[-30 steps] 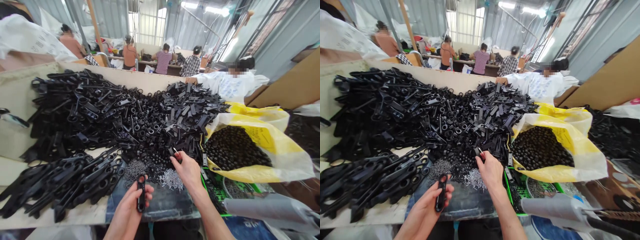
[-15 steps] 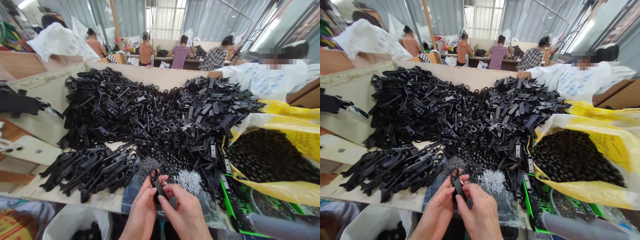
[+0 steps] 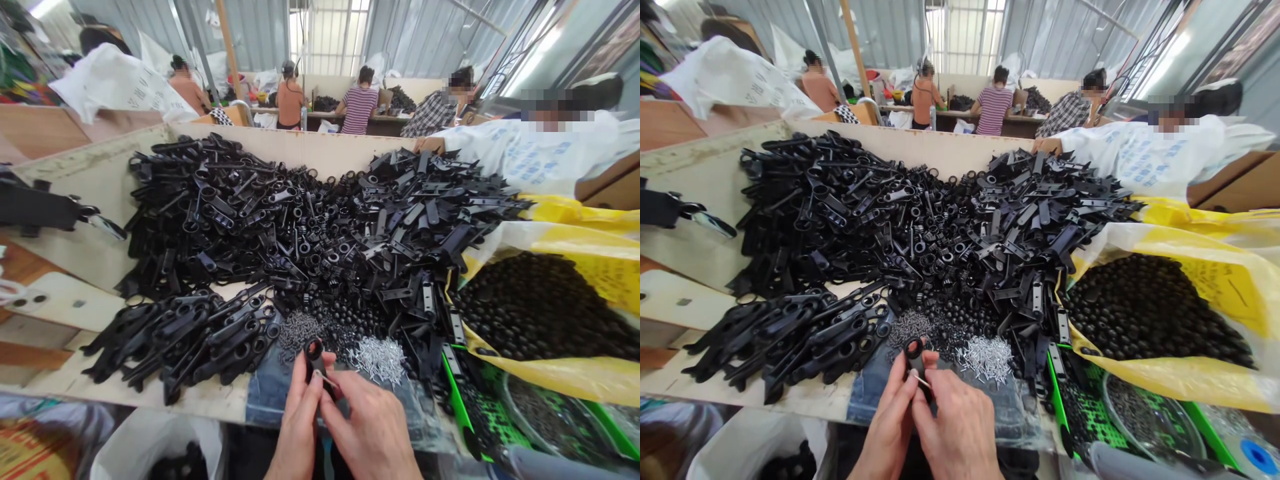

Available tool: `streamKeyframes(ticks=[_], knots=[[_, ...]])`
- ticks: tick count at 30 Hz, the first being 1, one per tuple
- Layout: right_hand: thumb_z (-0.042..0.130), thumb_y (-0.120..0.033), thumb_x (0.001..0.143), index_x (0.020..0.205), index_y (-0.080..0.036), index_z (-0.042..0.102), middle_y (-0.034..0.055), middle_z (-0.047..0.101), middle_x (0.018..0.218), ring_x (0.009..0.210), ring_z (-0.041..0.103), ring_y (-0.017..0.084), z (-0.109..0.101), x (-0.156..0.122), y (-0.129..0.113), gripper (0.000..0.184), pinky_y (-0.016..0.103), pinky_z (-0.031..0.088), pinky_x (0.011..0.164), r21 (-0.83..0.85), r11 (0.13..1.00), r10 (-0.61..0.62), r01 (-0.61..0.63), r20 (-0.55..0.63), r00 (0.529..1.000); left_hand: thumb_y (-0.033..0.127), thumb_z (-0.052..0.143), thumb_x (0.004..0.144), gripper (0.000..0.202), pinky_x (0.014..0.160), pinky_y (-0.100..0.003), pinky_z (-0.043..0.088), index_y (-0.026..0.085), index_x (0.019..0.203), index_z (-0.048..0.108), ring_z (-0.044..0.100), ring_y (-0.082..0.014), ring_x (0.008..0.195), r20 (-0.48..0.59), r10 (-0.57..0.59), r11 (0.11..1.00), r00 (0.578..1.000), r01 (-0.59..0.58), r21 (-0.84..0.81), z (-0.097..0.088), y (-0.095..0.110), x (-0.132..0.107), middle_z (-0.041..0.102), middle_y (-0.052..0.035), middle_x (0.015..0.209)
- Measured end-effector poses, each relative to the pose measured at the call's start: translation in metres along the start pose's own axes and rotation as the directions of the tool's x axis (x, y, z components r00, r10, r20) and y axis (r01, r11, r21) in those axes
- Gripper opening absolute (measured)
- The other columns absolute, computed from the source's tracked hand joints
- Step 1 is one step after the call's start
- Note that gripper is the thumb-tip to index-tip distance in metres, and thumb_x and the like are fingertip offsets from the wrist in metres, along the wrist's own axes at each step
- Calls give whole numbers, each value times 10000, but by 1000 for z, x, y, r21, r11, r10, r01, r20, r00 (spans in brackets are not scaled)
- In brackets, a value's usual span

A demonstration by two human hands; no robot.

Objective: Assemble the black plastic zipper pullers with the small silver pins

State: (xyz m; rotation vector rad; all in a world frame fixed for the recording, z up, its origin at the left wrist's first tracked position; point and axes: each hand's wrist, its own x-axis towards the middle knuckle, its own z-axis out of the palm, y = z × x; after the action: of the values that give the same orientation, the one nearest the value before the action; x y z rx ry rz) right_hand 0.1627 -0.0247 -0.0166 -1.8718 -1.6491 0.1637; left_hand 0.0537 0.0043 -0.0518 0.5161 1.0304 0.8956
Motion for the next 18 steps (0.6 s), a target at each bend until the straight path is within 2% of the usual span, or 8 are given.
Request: streamKeyframes(ticks=[4,8,10,13,15,16,18], knots=[[427,-282,1006,1015,-242,750,25,826,915,655,783,168,-3,0,1,326,213,543,543,-15,999,-46,47,26,999,479,743,829,617,1241,-426,293,290,1398,599,384,-309,1495,-59,16,1000,998,-15,28,-7,-8,1,554,-74,1536],[439,-210,982,954,-230,745,23,826,881,639,782,170,2,0,1,307,210,535,519,-61,995,-80,81,23,997,505,801,777,646,1201,-426,354,245,1343,629,484,-323,1423,-21,-39,999,999,38,-32,1,-5,0,661,-113,1412],[458,-190,965,988,-214,747,34,826,900,626,780,182,4,-2,2,292,223,532,497,-90,992,-79,83,46,996,546,821,741,644,1139,-438,425,209,1267,666,576,-342,1328,4,-89,994,996,89,-62,6,-1,0,721,-144,1304],[513,-235,964,1106,-232,749,35,822,1007,697,792,198,-5,-4,8,275,236,558,545,-27,998,-60,64,152,987,558,824,733,596,941,-404,551,186,1181,697,688,-332,1133,37,-133,990,990,135,-50,7,7,-1,753,-155,1204],[558,-314,973,1067,-274,770,11,820,984,739,786,195,-17,-3,15,236,232,570,610,94,996,-11,-10,214,977,528,827,745,546,786,-332,577,193,1156,698,720,-262,962,29,-117,993,993,118,-2,4,14,-3,760,-123,1131],[573,-357,975,1036,-284,782,3,817,935,720,773,188,-23,-2,19,230,230,565,616,155,985,34,-70,225,974,524,823,752,516,687,-287,567,193,1128,698,710,-210,827,36,-105,994,994,104,35,3,18,-3,762,-95,1040],[593,-424,963,1004,-273,796,2,788,807,632,718,174,-29,3,24,256,231,539,574,256,944,153,-207,214,965,549,795,771,456,474,-187,439,191,1033,690,559,-99,550,73,-97,989,993,88,121,2,25,-6,700,-13,798]])
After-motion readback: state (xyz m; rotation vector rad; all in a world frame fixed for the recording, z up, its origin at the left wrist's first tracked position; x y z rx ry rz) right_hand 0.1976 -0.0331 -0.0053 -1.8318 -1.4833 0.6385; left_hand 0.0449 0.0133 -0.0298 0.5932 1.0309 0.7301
